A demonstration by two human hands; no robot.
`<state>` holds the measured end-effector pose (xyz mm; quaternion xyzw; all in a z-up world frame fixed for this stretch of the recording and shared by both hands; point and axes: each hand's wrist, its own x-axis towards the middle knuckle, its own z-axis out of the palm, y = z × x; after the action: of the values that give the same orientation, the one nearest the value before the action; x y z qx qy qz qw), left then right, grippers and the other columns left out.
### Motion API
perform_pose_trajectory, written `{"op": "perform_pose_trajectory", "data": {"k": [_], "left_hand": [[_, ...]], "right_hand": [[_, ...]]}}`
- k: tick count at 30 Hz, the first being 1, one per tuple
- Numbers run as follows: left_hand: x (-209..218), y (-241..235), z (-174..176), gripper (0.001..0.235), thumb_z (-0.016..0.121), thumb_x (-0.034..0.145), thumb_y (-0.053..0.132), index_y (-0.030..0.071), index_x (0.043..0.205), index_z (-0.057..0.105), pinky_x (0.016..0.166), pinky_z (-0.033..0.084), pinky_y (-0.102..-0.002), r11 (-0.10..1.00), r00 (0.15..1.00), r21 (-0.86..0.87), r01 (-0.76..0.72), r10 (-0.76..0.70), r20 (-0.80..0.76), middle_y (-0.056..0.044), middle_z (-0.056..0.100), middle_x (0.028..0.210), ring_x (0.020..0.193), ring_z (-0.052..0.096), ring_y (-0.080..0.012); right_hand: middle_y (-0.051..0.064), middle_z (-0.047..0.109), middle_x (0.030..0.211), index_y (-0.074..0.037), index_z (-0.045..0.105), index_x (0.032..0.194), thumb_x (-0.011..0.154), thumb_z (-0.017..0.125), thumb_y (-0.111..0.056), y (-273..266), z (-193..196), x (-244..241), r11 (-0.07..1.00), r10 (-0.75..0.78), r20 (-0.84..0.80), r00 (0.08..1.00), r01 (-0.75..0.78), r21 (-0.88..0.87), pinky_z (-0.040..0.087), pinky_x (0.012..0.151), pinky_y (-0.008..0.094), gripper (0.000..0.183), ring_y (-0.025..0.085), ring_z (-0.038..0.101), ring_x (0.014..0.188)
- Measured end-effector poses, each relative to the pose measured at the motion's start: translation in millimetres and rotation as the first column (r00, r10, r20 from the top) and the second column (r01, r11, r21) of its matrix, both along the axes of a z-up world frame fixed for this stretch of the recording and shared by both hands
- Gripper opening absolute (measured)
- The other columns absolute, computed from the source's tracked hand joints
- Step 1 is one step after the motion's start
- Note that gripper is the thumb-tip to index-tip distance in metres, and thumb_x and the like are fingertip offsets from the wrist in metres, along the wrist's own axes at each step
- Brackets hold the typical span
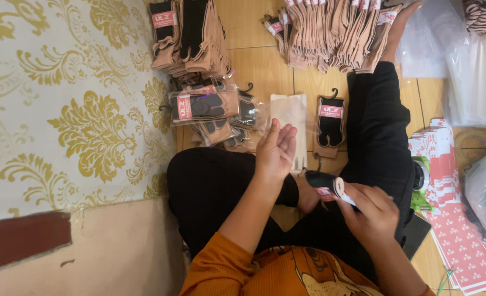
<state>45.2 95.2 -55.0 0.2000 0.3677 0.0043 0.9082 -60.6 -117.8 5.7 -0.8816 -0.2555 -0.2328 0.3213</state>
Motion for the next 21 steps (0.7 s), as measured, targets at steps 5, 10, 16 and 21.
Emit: {"op": "perform_pose_trajectory", "data": {"k": [5, 10, 16, 21], "left_hand": [[-21, -16, 6, 0.018, 0.075, 0.096, 0.03, 0.015, 0.098, 0.064, 0.059, 0.065, -0.027, 0.977, 0.981, -0.171, 0.129, -0.1, 0.168, -0.015, 0.078, 0.095, 0.08, 0.078, -0.022], [-48, -42, -3, 0.027, 0.076, 0.097, 0.036, 0.016, 0.09, 0.058, 0.081, 0.064, -0.035, 0.95, 0.944, 0.209, 0.234, -0.273, 0.183, -0.012, 0.077, 0.103, 0.098, 0.076, -0.0245], [-82, -72, -80, 0.027, 0.088, 0.084, 0.024, 0.01, 0.095, 0.068, 0.055, 0.062, -0.033, 0.886, 0.894, 0.152, 0.438, -0.447, 0.029, -0.01, 0.071, 0.082, 0.068, 0.073, -0.0216], [-60, -49, -62, 0.035, 0.093, 0.075, 0.019, 0.004, 0.096, 0.07, 0.053, 0.059, -0.027, 0.865, 0.901, 0.3, 0.403, -0.432, 0.035, -0.004, 0.062, 0.075, 0.062, 0.069, -0.0162]], "right_hand": [[0.01, 0.076, 0.093, -0.003, 0.075, 0.101, 0.093, 0.082, -0.005, 8, 54, -4, 0.995, 0.054, 0.288, 0.956, -0.027, -0.095, 0.044, 0.062, 0.037, 0.011, 0.022, 0.063, 0.064], [0.02, 0.073, 0.107, -0.012, 0.058, 0.146, 0.083, 0.082, -0.008, 15, 23, 2, 0.89, -0.2, -0.527, 0.826, 0.379, 0.256, 0.051, 0.088, 0.047, 0.068, 0.036, 0.067, 0.101], [0.011, 0.071, 0.08, -0.021, 0.04, 0.16, 0.091, 0.071, -0.012, -13, -29, 16, 0.827, 0.018, -0.877, 0.48, 0.486, 0.283, 0.043, 0.063, 0.03, 0.077, 0.02, 0.062, 0.069], [0.012, 0.077, 0.09, -0.012, 0.065, 0.141, 0.095, 0.064, -0.027, -51, -29, 21, 0.643, 0.447, -0.792, 0.415, 0.467, 0.608, 0.06, 0.056, 0.03, 0.049, 0.013, 0.072, 0.069]]}}
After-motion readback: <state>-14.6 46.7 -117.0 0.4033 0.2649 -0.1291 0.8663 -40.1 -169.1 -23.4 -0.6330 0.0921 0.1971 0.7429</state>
